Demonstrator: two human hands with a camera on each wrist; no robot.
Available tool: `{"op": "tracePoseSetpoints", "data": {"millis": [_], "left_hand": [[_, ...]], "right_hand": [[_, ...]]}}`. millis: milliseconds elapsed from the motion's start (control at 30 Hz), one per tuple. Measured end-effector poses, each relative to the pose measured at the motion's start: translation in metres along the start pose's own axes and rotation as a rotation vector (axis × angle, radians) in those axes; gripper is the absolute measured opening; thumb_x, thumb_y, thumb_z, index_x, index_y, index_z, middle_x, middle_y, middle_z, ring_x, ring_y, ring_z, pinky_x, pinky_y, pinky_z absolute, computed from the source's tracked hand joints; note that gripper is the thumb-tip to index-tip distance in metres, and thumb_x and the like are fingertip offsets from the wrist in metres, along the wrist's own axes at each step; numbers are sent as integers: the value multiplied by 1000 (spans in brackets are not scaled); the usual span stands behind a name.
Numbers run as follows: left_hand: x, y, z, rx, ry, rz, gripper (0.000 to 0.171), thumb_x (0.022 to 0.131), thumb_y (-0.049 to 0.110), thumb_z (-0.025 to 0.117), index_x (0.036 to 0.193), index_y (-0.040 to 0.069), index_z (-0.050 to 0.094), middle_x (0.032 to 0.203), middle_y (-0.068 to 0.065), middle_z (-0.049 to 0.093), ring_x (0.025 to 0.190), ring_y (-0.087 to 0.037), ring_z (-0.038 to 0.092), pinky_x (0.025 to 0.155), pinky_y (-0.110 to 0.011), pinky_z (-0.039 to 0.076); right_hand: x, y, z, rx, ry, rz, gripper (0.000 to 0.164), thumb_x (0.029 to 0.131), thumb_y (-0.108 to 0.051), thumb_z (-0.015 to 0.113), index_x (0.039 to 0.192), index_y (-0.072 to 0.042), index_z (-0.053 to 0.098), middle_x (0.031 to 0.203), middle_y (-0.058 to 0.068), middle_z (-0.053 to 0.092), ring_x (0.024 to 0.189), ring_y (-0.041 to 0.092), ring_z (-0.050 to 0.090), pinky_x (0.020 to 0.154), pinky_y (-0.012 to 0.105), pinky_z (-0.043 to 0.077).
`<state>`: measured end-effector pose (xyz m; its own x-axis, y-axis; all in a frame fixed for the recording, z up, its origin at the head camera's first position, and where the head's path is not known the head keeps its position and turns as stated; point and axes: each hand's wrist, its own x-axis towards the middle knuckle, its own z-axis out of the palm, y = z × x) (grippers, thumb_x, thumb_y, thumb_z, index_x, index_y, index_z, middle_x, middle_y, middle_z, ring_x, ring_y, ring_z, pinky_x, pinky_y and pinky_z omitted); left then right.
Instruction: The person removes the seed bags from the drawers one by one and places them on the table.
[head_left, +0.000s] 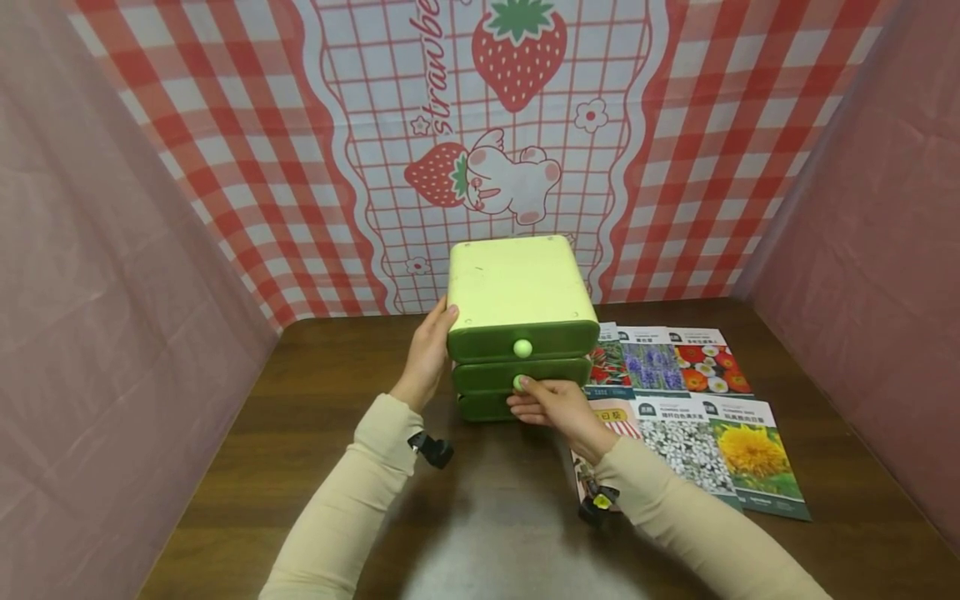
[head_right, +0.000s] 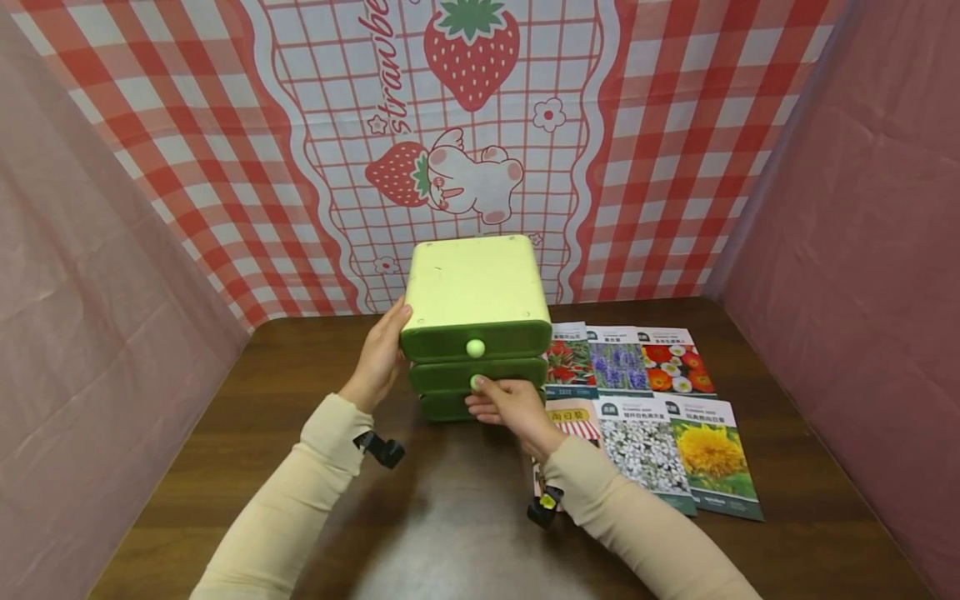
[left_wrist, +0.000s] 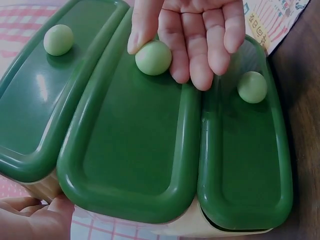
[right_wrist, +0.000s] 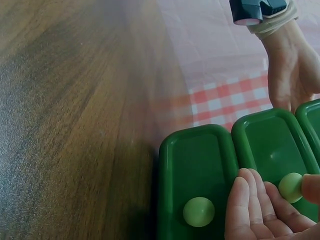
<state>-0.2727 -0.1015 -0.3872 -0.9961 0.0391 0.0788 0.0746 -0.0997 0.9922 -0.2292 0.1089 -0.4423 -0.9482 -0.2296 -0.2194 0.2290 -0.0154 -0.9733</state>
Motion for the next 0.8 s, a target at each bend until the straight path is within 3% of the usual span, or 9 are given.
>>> {"op": "tracePoseSetpoints", "data": {"millis": [433, 667, 800], "left_hand": [[-4, 0, -1, -11, -6, -30, 64, 102, 44, 45, 157, 20, 25, 162, -3, 26, 135, -26, 46, 110, -43, 41], [-7, 4, 1, 3, -24, -41, 65, 102, 45, 43, 158, 20, 20, 164, -3, 20, 144, -25, 34, 114, -47, 36], [-6, 0, 0, -15, -24, -35, 65, 102, 46, 44, 158, 21, 21, 164, -2, 21, 143, -25, 35, 114, -47, 36]], "right_hand": [[6, 1, -1, -5, -7, -6, 51, 100, -33, 56, 120, 13, 61, 106, 21, 73, 97, 26, 73, 87, 39, 58], [4, 1, -2, -15, 2, -9, 52, 100, -32, 56, 122, 14, 60, 107, 25, 71, 94, 28, 73, 88, 41, 58], [1, 0, -6, -36, 15, -13, 50, 100, -32, 55, 122, 12, 61, 108, 25, 71, 93, 28, 73, 88, 42, 57]]}}
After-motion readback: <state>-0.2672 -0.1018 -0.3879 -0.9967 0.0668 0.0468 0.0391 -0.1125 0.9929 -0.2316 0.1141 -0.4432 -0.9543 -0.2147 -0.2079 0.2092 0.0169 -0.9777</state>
